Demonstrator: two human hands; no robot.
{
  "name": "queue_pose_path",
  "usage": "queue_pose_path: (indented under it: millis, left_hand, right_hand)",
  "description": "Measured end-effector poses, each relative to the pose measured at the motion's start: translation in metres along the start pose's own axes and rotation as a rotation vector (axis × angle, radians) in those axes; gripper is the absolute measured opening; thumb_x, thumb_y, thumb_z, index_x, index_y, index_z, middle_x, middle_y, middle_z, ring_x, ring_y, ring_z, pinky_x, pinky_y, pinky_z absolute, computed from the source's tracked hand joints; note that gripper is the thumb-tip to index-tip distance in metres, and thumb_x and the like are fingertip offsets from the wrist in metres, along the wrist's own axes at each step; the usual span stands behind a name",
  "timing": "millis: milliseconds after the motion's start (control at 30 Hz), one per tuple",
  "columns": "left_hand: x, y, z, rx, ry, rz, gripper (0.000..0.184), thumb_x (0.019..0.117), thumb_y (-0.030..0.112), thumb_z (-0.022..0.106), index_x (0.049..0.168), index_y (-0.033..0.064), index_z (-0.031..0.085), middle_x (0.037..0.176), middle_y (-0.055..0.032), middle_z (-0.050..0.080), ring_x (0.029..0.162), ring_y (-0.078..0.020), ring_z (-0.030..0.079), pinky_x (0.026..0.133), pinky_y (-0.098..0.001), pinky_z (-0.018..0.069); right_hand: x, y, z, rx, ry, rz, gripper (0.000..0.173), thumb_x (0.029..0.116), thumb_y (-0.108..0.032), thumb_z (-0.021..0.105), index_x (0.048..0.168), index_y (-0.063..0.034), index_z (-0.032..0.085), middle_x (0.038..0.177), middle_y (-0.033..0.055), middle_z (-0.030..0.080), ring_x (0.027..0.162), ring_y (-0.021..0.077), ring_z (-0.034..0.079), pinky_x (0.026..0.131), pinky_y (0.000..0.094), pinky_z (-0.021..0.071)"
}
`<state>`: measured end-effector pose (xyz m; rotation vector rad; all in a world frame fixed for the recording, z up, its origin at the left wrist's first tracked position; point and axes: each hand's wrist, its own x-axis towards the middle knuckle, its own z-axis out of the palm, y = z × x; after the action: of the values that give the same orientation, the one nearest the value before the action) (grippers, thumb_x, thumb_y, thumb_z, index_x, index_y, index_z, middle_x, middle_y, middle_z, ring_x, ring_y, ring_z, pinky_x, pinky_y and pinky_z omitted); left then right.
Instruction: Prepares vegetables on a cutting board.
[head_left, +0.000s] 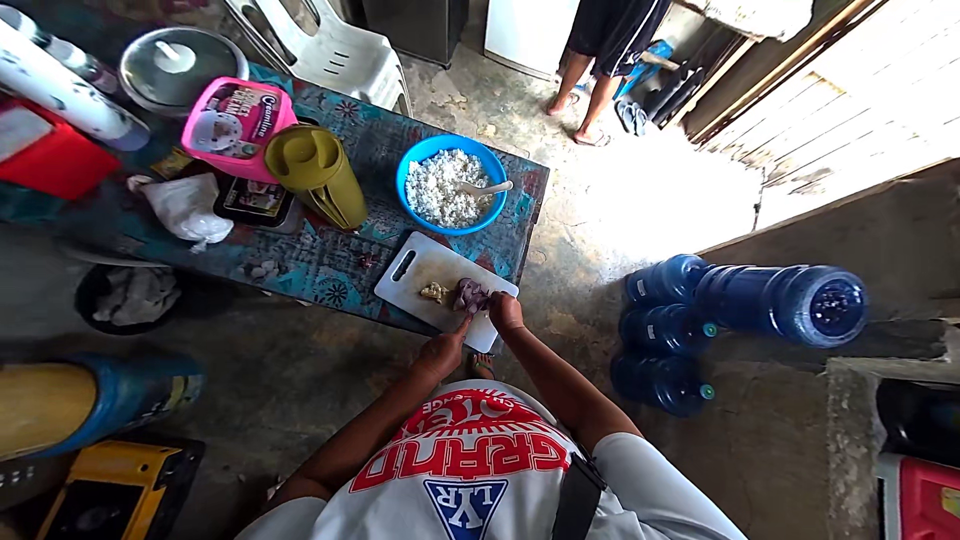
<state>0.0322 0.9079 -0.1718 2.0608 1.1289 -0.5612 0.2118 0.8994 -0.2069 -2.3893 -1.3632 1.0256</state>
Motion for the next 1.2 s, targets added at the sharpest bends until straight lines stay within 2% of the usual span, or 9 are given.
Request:
queue_pose_path:
  millis: [167, 200, 233, 300, 333, 400, 467, 967, 1200]
  left_hand:
    - [0.021, -0.012, 0.007, -0.150, -0.032, 0.022, 0.057, 0.1130, 0.025, 0.036, 0.167, 0.0294, 0.018, 0.131, -0.0229, 0.066, 0.116, -0.0385, 0.068, 0.101, -0.0560, 0.0522]
    - [0.025, -0.019, 0.003, -0.266, -0.050, 0.034, 0.055, 0.1136, 0.026, 0.036, 0.166, 0.0275, 0.021, 0.124, -0.0211, 0.068, 0.103, -0.0335, 0.071, 0.093, -0.0505, 0.0564]
    - [0.028, -0.028, 0.001, -0.413, -0.077, 0.033, 0.053, 0.1142, 0.030, 0.035, 0.166, 0.0281, 0.022, 0.105, -0.0170, 0.067, 0.076, -0.0258, 0.066, 0.071, -0.0422, 0.0573]
    - [0.030, -0.043, -0.003, -0.549, -0.106, 0.013, 0.053, 0.1140, 0.036, 0.035, 0.165, 0.0331, 0.021, 0.092, -0.0134, 0.063, 0.059, -0.0198, 0.058, 0.056, -0.0365, 0.0536]
    - [0.029, -0.045, -0.005, -0.475, -0.072, 0.021, 0.053, 0.1140, 0.035, 0.035, 0.166, 0.0330, 0.021, 0.098, -0.0161, 0.065, 0.064, -0.0229, 0.061, 0.061, -0.0396, 0.0552]
    - [0.017, -0.036, -0.011, -0.265, -0.004, 0.058, 0.055, 0.1136, 0.029, 0.036, 0.166, 0.0293, 0.020, 0.127, -0.0229, 0.067, 0.098, -0.0346, 0.072, 0.090, -0.0514, 0.0566]
    - [0.000, -0.021, -0.011, -0.133, 0.024, 0.075, 0.057, 0.1133, 0.026, 0.036, 0.167, 0.0279, 0.018, 0.132, -0.0250, 0.066, 0.118, -0.0409, 0.067, 0.105, -0.0573, 0.0489]
    - [-0.003, -0.002, 0.006, -0.028, -0.024, -0.013, 0.058, 0.1132, 0.024, 0.033, 0.167, 0.0285, 0.013, 0.127, -0.0230, 0.068, 0.117, -0.0408, 0.067, 0.101, -0.0573, 0.0514]
    - [0.018, -0.027, 0.020, -0.292, 0.039, 0.091, 0.056, 0.1130, 0.025, 0.037, 0.166, 0.0220, 0.021, 0.137, -0.0248, 0.063, 0.123, -0.0389, 0.065, 0.110, -0.0542, 0.0468]
  right_hand:
    - [-0.004, 0.000, -0.002, 0.009, 0.022, -0.012, 0.021, 0.1020, -0.008, 0.056, 0.110, 0.0025, 0.071, 0.120, 0.0232, 0.069, 0.114, 0.0406, 0.067, 0.098, 0.0598, 0.0527]
    - [-0.003, 0.001, -0.001, 0.006, 0.019, -0.008, 0.021, 0.1023, -0.010, 0.056, 0.110, 0.0026, 0.071, 0.120, 0.0234, 0.069, 0.114, 0.0408, 0.067, 0.097, 0.0601, 0.0527]
    - [-0.002, 0.000, -0.002, 0.002, 0.011, -0.004, 0.020, 0.1023, -0.010, 0.057, 0.110, 0.0025, 0.071, 0.120, 0.0235, 0.068, 0.113, 0.0412, 0.067, 0.097, 0.0603, 0.0528]
    - [-0.001, 0.000, 0.000, 0.001, 0.001, 0.004, 0.020, 0.1013, -0.010, 0.058, 0.109, 0.0019, 0.071, 0.121, 0.0229, 0.069, 0.114, 0.0412, 0.067, 0.097, 0.0599, 0.0530]
    - [-0.001, 0.000, 0.001, 0.001, 0.002, 0.007, 0.020, 0.1013, -0.010, 0.058, 0.109, 0.0015, 0.071, 0.120, 0.0222, 0.069, 0.114, 0.0405, 0.067, 0.098, 0.0592, 0.0530]
    - [0.001, 0.001, 0.000, -0.002, 0.000, 0.017, 0.020, 0.1011, -0.010, 0.058, 0.110, 0.0012, 0.072, 0.121, 0.0215, 0.069, 0.115, 0.0398, 0.066, 0.099, 0.0590, 0.0528]
    - [0.000, 0.001, -0.001, 0.006, -0.006, 0.013, 0.019, 0.1003, -0.008, 0.058, 0.109, 0.0004, 0.072, 0.121, 0.0214, 0.069, 0.115, 0.0398, 0.066, 0.099, 0.0592, 0.0526]
    - [0.001, 0.002, 0.000, -0.011, -0.008, 0.014, 0.020, 0.1008, -0.008, 0.057, 0.109, -0.0016, 0.074, 0.120, 0.0195, 0.070, 0.115, 0.0378, 0.067, 0.098, 0.0580, 0.0533]
    - [-0.008, 0.000, -0.004, 0.062, 0.011, 0.017, 0.022, 0.1021, -0.013, 0.059, 0.109, 0.0035, 0.071, 0.116, 0.0245, 0.070, 0.113, 0.0421, 0.067, 0.098, 0.0611, 0.0522]
